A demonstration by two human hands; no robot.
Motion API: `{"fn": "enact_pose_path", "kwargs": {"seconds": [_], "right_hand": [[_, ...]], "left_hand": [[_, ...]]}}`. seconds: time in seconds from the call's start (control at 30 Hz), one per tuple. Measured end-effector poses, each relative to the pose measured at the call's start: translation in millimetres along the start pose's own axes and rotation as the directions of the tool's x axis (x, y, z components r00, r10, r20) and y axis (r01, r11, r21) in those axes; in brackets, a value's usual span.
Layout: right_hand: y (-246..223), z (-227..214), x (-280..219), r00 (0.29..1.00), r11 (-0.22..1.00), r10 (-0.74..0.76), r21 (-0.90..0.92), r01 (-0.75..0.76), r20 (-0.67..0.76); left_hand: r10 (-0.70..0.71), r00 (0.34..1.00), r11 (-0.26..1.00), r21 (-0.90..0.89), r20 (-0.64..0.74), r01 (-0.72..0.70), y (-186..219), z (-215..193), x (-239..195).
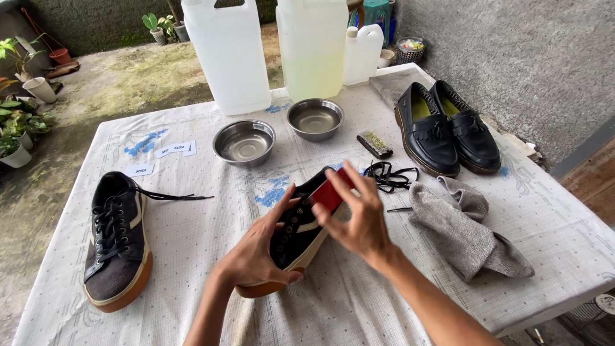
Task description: The person cleans a black sneaker by scrubbing the upper surface with a red sponge dipped in liquid from a metal bowl. They then wipe the shoe with a gray cloth to remove excess moisture and residue.
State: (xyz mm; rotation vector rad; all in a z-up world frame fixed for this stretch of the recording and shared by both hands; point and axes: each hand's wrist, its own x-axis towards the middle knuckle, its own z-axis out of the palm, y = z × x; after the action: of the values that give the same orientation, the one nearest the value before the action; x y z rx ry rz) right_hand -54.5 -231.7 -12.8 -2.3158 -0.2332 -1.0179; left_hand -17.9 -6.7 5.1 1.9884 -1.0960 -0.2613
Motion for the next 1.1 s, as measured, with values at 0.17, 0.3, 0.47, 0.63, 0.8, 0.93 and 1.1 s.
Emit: {"fn": "enact_pose_path", "kwargs": {"seconds": [0.17, 0.3, 0.47, 0.63, 0.8, 0.93, 1.1], "right_hand": [[8.6, 13.1, -3.7, 0.965, 0.964, -0.264, 0.044, 0.264, -0.012], [35.9, 5.1, 20.8, 0.999, 0.999, 0.031, 0.023, -0.030, -0.045], [34.0, 0.2, 9.5, 0.999, 0.999, 0.019, 0.048, -0.016, -0.051], [26.6, 4.2, -3.5, 0.963, 0.962, -0.269, 0.043, 0.268, 0.011], [50.8, -12.9, 14.0, 0.999, 0.990, 0.009, -0.142, -0.016, -0.046], [20.3, -12.2, 8.2, 0.997, 0.995, 0.079, -0.066, -0.080, -0.012], [-17.0, 11.9, -15.4, 0.986, 0.986, -0.154, -0.047, 0.157, 0.066]], "left_hand": [[0.048, 0.998, 0.999, -0.003, -0.043, -0.048, -3.9, -5.3, -1.9], [0.071, 0.997, 0.996, -0.055, -0.004, -0.071, -4.3, -7.2, -0.7], [0.058, 0.997, 0.997, -0.058, 0.046, -0.055, -3.4, -10.9, 1.8], [-0.042, 0.997, 0.999, 0.009, 0.064, 0.041, 5.2, -23.8, -3.8], [0.033, 0.999, 0.995, -0.091, -0.025, -0.035, -10.3, -26.4, 3.2], [0.036, 0.999, 0.989, -0.141, -0.008, -0.036, -6.9, -24.9, 5.5], [0.027, 0.999, 0.979, -0.199, -0.029, -0.032, -10.9, -25.5, 2.1]]}}
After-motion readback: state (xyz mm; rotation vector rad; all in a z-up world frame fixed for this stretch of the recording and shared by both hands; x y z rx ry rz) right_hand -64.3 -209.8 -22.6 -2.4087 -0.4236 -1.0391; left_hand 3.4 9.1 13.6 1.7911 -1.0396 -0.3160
